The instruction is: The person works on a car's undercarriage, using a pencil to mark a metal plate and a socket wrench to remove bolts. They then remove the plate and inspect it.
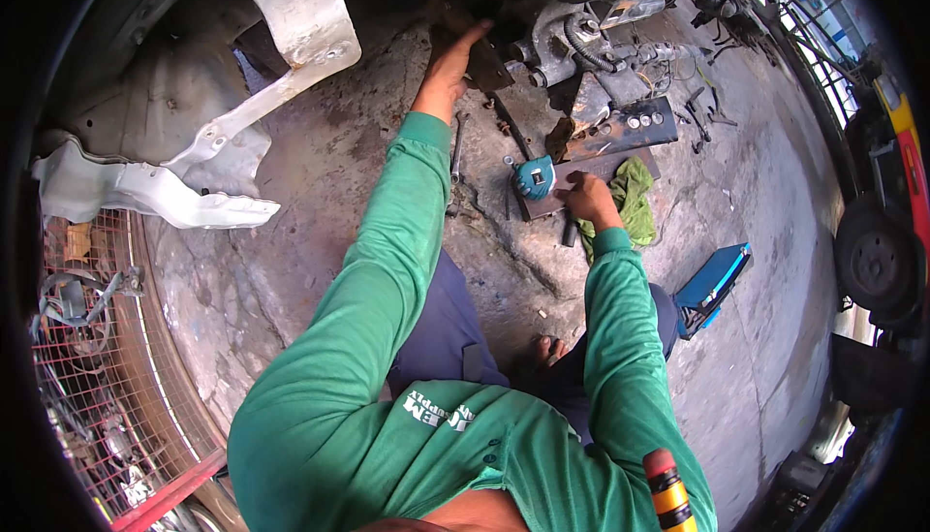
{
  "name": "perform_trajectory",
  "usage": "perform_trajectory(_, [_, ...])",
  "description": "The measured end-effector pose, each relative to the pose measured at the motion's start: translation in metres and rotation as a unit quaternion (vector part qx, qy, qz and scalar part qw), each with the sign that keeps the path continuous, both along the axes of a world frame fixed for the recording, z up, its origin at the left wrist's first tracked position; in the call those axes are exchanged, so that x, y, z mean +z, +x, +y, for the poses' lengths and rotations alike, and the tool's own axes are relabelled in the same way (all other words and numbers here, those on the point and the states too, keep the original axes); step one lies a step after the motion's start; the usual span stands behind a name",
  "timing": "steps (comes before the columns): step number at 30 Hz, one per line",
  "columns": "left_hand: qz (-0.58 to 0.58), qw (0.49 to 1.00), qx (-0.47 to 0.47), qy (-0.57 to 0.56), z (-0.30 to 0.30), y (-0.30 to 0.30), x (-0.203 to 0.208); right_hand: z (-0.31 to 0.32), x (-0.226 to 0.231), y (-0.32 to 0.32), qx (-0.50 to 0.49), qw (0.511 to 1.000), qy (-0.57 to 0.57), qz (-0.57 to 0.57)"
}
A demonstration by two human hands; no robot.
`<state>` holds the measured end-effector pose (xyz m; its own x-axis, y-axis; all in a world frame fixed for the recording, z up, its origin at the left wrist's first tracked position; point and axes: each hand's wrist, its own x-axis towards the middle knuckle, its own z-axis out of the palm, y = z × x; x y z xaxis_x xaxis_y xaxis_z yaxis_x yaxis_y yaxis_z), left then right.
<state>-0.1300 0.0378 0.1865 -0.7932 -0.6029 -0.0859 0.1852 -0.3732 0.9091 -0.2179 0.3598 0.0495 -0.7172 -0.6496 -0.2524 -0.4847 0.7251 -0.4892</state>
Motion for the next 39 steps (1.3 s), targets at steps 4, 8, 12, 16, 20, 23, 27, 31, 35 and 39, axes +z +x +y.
perform_trajectory(4, [0.040, 0.996, 0.062, -0.047, -0.001, 0.023, 0.005, -0.026, 0.033, 0.033, 0.052, 0.995, 0.026, -0.082])
perform_trajectory(8, [-0.016, 0.998, 0.025, -0.059, -0.016, 0.067, 0.001, -0.053, 0.080, 0.069, 0.116, 0.987, -0.065, -0.085])
perform_trajectory(12, [-0.095, 0.994, -0.031, -0.043, -0.021, 0.091, 0.005, -0.099, 0.094, 0.091, 0.041, 0.944, -0.269, -0.188])
perform_trajectory(16, [-0.074, 0.997, -0.014, -0.003, -0.050, 0.105, -0.017, -0.175, 0.129, 0.101, -0.013, 0.829, -0.440, -0.343])
perform_trajectory(20, [-0.137, 0.986, -0.003, -0.093, -0.032, 0.134, 0.019, -0.228, 0.152, 0.091, -0.049, 0.740, -0.510, -0.436])
perform_trajectory(23, [-0.134, 0.965, -0.009, -0.227, -0.017, 0.154, 0.007, -0.249, 0.150, 0.120, -0.125, 0.637, -0.541, -0.534])
perform_trajectory(27, [-0.230, 0.908, -0.021, -0.349, 0.007, 0.158, -0.017, -0.242, 0.098, 0.123, -0.161, 0.506, -0.554, -0.641])
perform_trajectory(31, [-0.273, 0.913, -0.041, -0.302, 0.004, 0.173, -0.037, -0.212, 0.071, 0.116, -0.197, 0.461, -0.541, -0.675])
perform_trajectory(35, [-0.180, 0.977, -0.091, -0.063, 0.001, 0.172, -0.034, -0.173, 0.052, 0.102, -0.205, 0.429, -0.543, -0.692])
perform_trajectory(39, [-0.097, 0.992, -0.079, -0.004, 0.014, 0.164, -0.038, -0.160, 0.042, 0.107, -0.231, 0.384, -0.551, -0.704])
